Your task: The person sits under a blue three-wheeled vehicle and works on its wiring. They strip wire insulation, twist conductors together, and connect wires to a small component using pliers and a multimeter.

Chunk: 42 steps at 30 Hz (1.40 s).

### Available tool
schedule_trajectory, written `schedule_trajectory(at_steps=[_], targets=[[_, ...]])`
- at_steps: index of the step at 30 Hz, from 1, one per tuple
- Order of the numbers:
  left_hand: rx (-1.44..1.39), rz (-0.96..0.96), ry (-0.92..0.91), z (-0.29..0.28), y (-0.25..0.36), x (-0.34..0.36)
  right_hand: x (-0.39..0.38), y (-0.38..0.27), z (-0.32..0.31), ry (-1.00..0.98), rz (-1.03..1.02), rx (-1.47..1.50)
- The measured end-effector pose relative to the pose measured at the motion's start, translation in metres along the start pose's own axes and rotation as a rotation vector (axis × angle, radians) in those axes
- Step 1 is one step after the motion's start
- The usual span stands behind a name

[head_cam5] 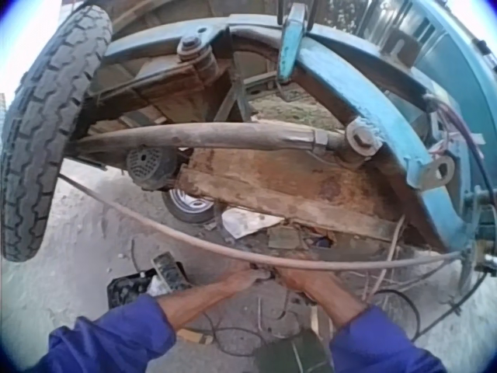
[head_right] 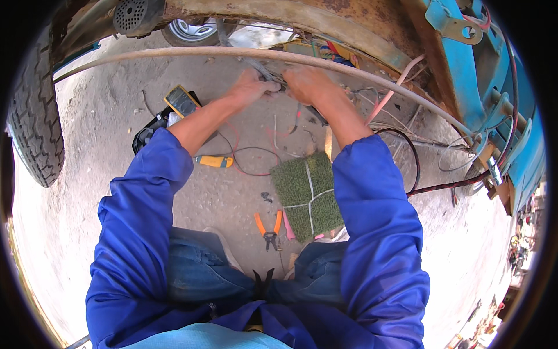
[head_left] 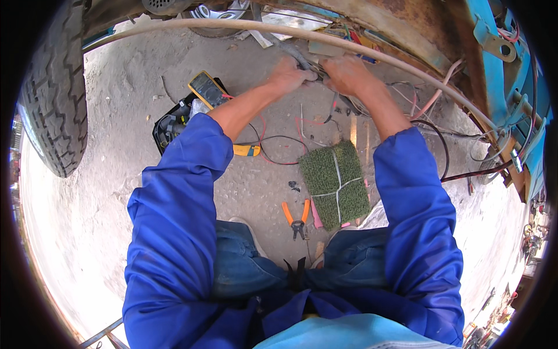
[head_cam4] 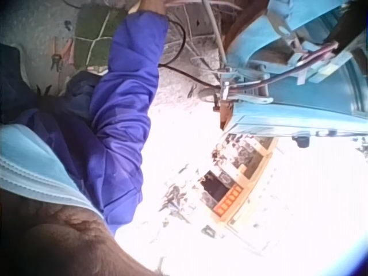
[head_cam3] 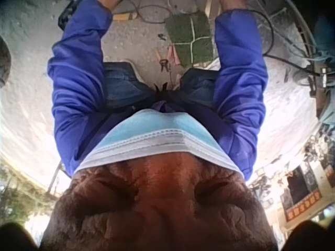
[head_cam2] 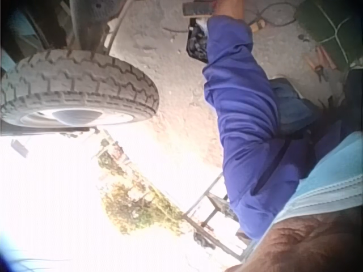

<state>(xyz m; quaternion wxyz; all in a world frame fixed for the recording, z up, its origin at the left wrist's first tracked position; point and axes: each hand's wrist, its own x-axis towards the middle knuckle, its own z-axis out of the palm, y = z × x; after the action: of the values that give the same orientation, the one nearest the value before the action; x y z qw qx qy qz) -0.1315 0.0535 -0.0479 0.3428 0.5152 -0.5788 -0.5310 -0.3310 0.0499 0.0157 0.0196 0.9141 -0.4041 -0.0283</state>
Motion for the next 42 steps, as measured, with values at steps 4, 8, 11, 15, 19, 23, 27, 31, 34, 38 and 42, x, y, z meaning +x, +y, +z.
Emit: schedule_trajectory(at_steps=[4, 8, 11, 15, 19, 23, 27, 31, 34, 38, 42], targets=[[-0.037, 0.021, -0.032, -0.002, -0.004, 0.001, 0.002, 0.005, -0.007, -0.090, 0.090, 0.087], [-0.070, 0.035, -0.085, -0.005, -0.010, 0.001, 0.003, 0.009, -0.011, -0.092, 0.005, 0.159], [-0.090, 0.014, -0.114, -0.006, -0.015, 0.002, 0.002, 0.009, -0.012, -0.047, -0.010, 0.205], [-0.150, 0.015, -0.165, -0.007, -0.017, 0.007, 0.001, 0.014, -0.015, -0.089, 0.035, 0.293], [-0.160, 0.037, -0.159, -0.008, -0.019, 0.009, 0.002, 0.019, -0.014, -0.101, 0.080, 0.397], [-0.266, -0.029, -0.216, -0.008, -0.016, 0.005, -0.002, 0.016, -0.012, -0.006, 0.083, 0.438], [-0.443, -0.061, -0.226, -0.008, -0.009, -0.003, -0.001, 0.015, -0.019, -0.107, 0.135, 0.428], [-0.675, -0.125, -0.304, -0.006, -0.008, -0.009, 0.001, 0.016, -0.021, -0.168, 0.131, 0.441], [-0.686, -0.148, -0.273, -0.001, -0.011, -0.008, 0.000, 0.018, -0.014, -0.063, 0.078, 0.391], [-0.701, -0.122, -0.295, 0.004, -0.013, -0.005, 0.000, 0.021, -0.010, -0.056, 0.090, 0.497], [-0.651, -0.157, -0.219, 0.009, -0.006, -0.007, -0.002, 0.020, -0.017, -0.119, 0.169, 0.598]])
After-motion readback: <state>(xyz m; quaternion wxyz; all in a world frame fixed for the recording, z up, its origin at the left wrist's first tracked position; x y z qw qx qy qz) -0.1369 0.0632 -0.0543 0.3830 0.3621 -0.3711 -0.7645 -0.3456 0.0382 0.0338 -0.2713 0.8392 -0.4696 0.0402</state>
